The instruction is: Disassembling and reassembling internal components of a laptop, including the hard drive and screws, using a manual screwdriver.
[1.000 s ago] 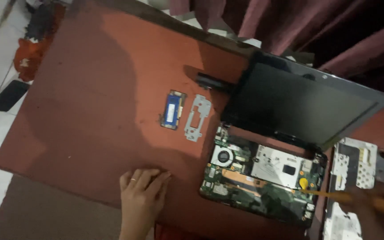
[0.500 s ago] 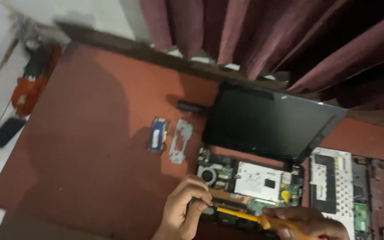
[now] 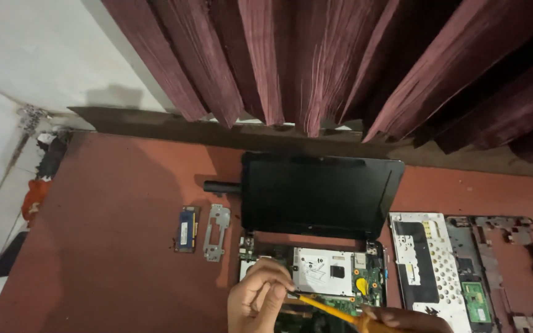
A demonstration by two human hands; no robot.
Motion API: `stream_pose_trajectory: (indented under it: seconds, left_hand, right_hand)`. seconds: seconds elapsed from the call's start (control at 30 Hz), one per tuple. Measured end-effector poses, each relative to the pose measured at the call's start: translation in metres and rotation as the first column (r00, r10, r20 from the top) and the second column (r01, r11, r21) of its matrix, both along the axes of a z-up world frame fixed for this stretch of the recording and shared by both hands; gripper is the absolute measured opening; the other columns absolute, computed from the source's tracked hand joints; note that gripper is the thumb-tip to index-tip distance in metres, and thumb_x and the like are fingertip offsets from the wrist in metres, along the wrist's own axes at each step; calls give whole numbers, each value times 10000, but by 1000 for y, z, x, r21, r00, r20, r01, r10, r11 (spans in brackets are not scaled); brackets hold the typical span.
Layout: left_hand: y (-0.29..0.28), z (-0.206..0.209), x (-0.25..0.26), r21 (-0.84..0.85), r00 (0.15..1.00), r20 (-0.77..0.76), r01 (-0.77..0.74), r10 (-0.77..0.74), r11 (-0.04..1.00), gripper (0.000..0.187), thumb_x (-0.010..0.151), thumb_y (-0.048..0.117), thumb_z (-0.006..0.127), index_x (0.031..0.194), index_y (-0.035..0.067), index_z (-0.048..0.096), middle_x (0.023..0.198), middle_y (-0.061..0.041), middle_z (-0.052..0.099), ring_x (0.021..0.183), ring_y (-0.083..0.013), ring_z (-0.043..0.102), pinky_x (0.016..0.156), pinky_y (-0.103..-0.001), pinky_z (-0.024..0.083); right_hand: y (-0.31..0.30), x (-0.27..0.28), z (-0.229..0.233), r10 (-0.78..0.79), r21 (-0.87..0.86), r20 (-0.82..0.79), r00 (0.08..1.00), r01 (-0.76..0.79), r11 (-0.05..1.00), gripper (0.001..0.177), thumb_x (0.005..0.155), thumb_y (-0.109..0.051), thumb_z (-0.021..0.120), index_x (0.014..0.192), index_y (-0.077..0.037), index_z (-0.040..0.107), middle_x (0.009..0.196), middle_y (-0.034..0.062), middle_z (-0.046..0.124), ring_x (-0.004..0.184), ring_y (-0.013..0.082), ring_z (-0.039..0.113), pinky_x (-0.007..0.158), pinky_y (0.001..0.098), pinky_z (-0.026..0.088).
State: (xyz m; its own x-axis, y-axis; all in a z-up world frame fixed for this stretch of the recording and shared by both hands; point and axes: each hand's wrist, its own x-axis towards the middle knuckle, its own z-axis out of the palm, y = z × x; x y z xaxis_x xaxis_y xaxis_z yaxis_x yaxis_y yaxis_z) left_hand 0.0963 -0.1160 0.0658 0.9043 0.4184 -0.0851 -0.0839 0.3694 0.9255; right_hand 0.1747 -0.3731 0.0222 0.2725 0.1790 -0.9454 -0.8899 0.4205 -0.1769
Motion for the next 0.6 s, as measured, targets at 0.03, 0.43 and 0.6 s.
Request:
stream_pose_trajectory:
  seconds: [0.03, 0.43, 0.6]
  left_hand:
    - [-2, 2, 1, 5, 1000, -3, 3, -3, 1000, 361, 909, 307, 615, 775, -10, 723, 794, -108, 580, 700, -238, 537, 664, -415, 453]
    - [-7, 16, 12, 306, 997, -2, -78, 83, 949, 410, 888, 380, 614, 719, 27, 736, 751, -73, 620, 707, -200, 613, 650, -332, 495]
    - [-1, 16, 19, 426, 999, 44, -21, 2, 905, 218, 884, 214, 613, 779, 57, 721, 788, -65, 641, 733, -188, 637, 668, -322, 514]
  right_hand:
    - [9, 5, 18, -3, 5, -3, 1000, 3, 1000, 505, 980, 107, 134, 1450, 195, 294, 1462, 373, 349, 1333, 409, 291, 1140, 424, 160]
    - [-40, 27, -95, 865, 192, -73, 496, -844, 500, 443, 968, -215, 615, 1372, -34, 605, 1118, 124, 645, 863, 222, 650, 790, 305, 467]
    - [-38, -35, -10, -12, 184, 919, 394, -404, 896, 413, 956, -165, 619, 1255, 120, 632, 1365, 364, 563, 1302, 519, 489, 1026, 656, 392]
